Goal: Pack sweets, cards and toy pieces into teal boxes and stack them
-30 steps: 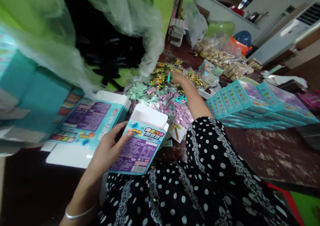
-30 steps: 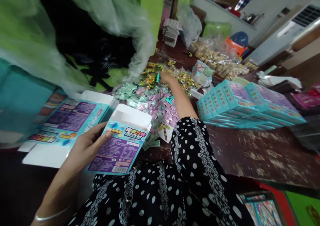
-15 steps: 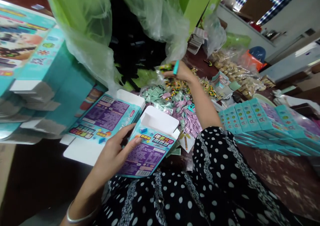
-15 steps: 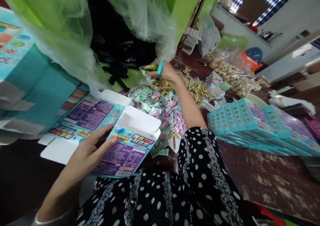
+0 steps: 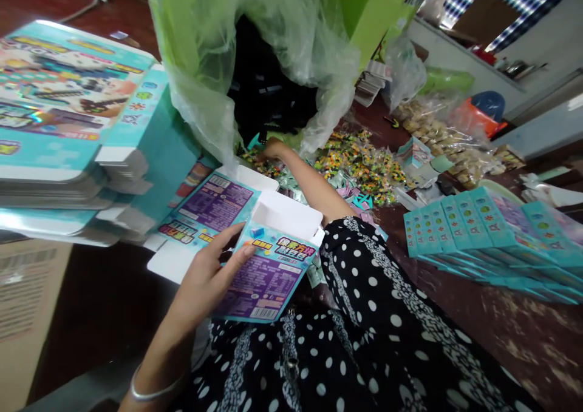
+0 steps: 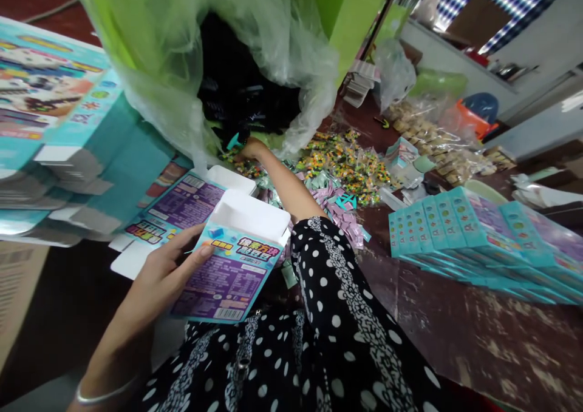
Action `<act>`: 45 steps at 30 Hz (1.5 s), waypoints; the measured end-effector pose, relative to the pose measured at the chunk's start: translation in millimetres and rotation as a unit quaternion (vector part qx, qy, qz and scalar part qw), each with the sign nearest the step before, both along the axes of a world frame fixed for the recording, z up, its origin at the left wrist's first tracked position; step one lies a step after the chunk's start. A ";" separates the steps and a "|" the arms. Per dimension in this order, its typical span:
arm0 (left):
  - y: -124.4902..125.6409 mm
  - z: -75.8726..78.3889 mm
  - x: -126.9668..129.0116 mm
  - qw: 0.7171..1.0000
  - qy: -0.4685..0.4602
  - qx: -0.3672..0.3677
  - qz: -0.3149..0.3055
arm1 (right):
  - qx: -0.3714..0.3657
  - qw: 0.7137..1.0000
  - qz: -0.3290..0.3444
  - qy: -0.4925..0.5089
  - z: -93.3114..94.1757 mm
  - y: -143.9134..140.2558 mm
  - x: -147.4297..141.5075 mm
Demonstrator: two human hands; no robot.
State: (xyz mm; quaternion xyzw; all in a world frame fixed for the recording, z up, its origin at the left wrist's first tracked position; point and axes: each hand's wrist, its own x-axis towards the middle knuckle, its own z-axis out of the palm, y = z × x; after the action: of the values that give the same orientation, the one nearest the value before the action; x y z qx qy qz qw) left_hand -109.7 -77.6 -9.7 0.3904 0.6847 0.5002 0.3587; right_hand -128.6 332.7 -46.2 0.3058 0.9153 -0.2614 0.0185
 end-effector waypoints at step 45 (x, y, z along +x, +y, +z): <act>60.9 -20.9 71.1 0.969 -0.146 0.167 -0.112 | 0.085 0.957 0.167 -0.220 188.1 -130.3 239.9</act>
State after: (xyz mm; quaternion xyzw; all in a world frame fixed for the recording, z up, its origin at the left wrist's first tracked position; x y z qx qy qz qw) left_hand -38.6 -16.7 -30.6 0.4417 0.4838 0.6158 0.4378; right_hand 111.4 202.5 141.9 0.1988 0.9456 -0.1017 0.2367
